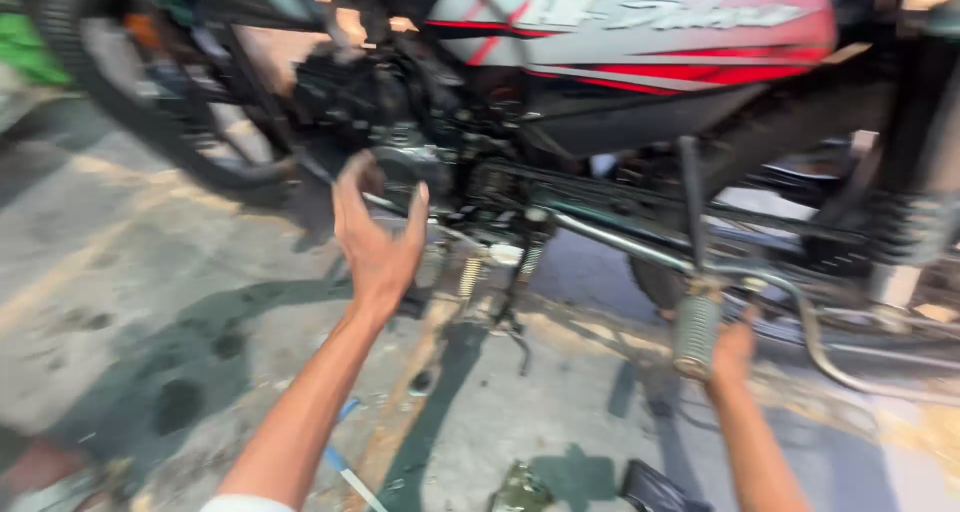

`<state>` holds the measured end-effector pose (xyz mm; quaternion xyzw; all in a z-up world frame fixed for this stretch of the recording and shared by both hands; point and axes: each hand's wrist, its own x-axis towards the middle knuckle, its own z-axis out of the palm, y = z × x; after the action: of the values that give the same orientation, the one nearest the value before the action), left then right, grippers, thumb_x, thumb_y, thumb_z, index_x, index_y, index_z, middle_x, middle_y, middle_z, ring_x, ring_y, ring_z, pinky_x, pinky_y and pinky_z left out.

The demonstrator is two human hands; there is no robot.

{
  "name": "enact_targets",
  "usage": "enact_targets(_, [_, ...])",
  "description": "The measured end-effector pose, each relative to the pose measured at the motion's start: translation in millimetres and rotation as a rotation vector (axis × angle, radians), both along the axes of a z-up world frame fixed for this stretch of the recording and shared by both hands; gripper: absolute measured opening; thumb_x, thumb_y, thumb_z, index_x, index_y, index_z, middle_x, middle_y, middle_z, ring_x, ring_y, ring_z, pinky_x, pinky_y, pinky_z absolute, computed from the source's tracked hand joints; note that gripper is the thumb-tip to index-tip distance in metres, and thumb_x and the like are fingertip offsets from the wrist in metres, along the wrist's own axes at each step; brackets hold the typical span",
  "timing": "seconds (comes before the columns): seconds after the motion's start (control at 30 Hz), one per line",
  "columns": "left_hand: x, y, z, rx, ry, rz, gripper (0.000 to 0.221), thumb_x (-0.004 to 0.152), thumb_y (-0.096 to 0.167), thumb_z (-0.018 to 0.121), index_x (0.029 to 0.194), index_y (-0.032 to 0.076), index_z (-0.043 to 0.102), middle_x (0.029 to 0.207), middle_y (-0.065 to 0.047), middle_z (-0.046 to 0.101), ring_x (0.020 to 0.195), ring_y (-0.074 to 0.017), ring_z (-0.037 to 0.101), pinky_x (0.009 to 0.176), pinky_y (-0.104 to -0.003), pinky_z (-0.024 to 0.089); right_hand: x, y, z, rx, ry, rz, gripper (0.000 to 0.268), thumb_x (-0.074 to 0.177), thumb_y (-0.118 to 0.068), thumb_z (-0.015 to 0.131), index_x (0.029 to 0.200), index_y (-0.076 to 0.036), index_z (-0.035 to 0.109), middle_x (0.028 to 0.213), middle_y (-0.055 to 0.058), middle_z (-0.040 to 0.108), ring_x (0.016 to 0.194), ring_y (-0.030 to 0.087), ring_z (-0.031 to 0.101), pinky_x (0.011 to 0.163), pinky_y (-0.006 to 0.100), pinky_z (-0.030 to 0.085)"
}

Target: Lubricating the chain and adjusting mechanical components of a motorcycle.

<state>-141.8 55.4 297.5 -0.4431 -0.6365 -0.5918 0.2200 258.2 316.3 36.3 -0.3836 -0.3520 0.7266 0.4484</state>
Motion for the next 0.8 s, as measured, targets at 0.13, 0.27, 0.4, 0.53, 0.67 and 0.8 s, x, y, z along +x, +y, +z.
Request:
enact_targets(0.13, [3.2,19.2,-82.9,-0.549,0.307,-0.351,0.030,0.083,0.031,0.081,0.106,0.015,0.072,0.092,-0.008,0.072,0.095,-0.0292,0.066,0.089,-0.046,0.047,-7.8,-17.9,15.1,0.497,-0.153,0.036,0.056,0.098,-0.040,0.040,0.139,-0.005,0.024,0.104,0.018,0.055,0.087,0.022,0.048,0.071,0.025,0.040])
enact_targets(0.27, [7.5,24.0,-99.1,-0.930,0.491,-0.404,0.038,0.079,0.035,0.079,0.109,0.013,0.070,0.106,-0.008,0.072,0.106,-0.0319,0.065,0.099,-0.047,0.048,-42.0,-43.8,59.9,0.400,-0.178,-0.308,0.115,0.052,-0.047,0.098,0.129,0.010,0.035,0.080,0.019,0.064,0.069,0.031,0.066,0.073,0.043,0.058])
enact_targets(0.4, [21.9,18.8,-68.6,-1.119,0.460,-0.311,0.049,0.078,0.038,0.078,0.120,0.015,0.067,0.120,-0.009,0.069,0.117,-0.0315,0.062,0.102,-0.043,0.050,-61.4,-37.4,21.7,0.570,-0.764,-0.246,0.083,0.059,-0.052,0.091,0.108,-0.002,0.048,0.064,0.000,0.056,0.053,0.016,0.053,0.061,0.036,0.059])
enact_targets(0.53, [23.5,19.3,-65.2,-1.105,0.353,-0.353,0.062,0.073,0.040,0.082,0.129,0.019,0.068,0.123,-0.008,0.069,0.119,-0.0307,0.061,0.102,-0.044,0.049,-79.6,-37.7,10.3,0.521,-1.157,-0.076,0.067,0.070,-0.060,0.092,0.082,-0.003,0.058,0.055,-0.002,0.052,0.048,0.013,0.050,0.062,0.030,0.055])
enact_targets(0.67, [17.6,22.9,-72.3,-1.067,0.280,-0.353,0.061,0.067,0.040,0.085,0.123,0.018,0.073,0.119,-0.008,0.072,0.113,-0.0307,0.065,0.098,-0.042,0.052,-81.1,-67.1,66.2,0.382,-0.754,-0.030,0.062,0.075,-0.039,0.097,0.071,0.006,0.055,0.053,0.003,0.052,0.049,0.014,0.051,0.067,0.027,0.048])
enact_targets(0.8, [17.0,28.2,-71.1,-0.965,0.261,-0.444,0.060,0.064,0.046,0.089,0.111,0.011,0.075,0.108,-0.008,0.077,0.101,-0.0307,0.071,0.091,-0.040,0.057,-67.0,-92.0,122.3,0.204,-0.213,-0.272,0.085,0.061,-0.013,0.092,0.131,-0.006,0.044,0.076,-0.001,0.062,0.048,0.013,0.055,0.046,0.035,0.049])
